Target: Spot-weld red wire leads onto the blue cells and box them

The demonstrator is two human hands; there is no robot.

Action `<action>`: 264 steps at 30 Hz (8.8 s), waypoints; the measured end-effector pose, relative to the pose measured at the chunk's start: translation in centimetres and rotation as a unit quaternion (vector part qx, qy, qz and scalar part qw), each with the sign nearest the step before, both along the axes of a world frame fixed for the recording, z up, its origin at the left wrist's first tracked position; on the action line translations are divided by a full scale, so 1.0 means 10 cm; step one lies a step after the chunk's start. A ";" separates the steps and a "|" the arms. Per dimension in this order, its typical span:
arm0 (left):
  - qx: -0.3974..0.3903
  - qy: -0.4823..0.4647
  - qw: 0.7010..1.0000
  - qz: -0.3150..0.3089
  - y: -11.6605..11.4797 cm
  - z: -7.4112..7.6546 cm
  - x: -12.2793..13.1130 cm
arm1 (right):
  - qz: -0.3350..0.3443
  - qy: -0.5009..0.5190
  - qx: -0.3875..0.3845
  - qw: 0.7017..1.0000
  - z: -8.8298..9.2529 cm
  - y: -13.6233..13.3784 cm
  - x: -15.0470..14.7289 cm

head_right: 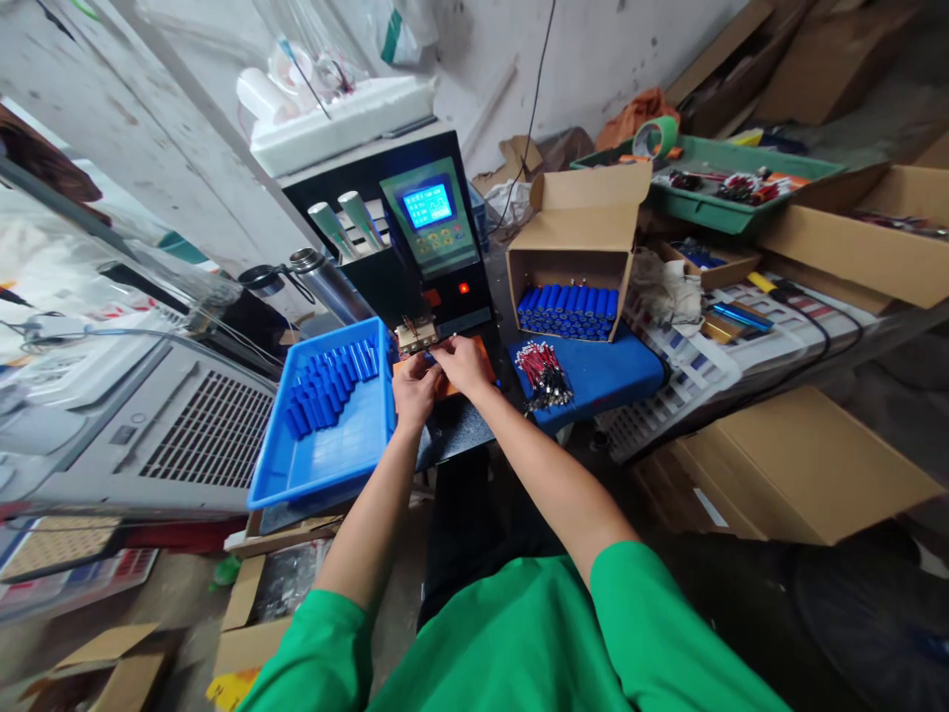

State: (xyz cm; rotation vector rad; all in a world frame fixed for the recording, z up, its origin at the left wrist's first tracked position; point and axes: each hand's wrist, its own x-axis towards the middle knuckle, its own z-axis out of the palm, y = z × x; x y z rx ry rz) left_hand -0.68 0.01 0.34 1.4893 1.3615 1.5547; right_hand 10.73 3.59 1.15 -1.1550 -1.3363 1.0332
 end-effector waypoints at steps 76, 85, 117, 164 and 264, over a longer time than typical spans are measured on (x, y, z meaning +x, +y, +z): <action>-0.071 0.069 0.994 0.034 -0.26 0.04 -0.03 | 0.136 0.052 0.004 0.989 -0.14 -0.10 0.24; -0.062 0.104 0.993 0.008 -0.23 0.01 -0.06 | 0.140 0.063 -0.001 0.988 -0.10 -0.12 0.25; -0.017 0.178 0.984 -0.018 -0.08 0.05 -0.15 | 0.057 0.140 -0.041 0.988 -0.07 -0.11 0.26; -0.077 0.190 0.977 0.055 -0.09 -0.05 0.00 | 0.052 -0.022 -0.093 0.994 0.12 0.10 0.04; 0.072 0.337 0.935 0.087 -0.07 -0.12 -0.04 | -0.138 -0.331 -0.101 0.928 -0.27 0.23 1.91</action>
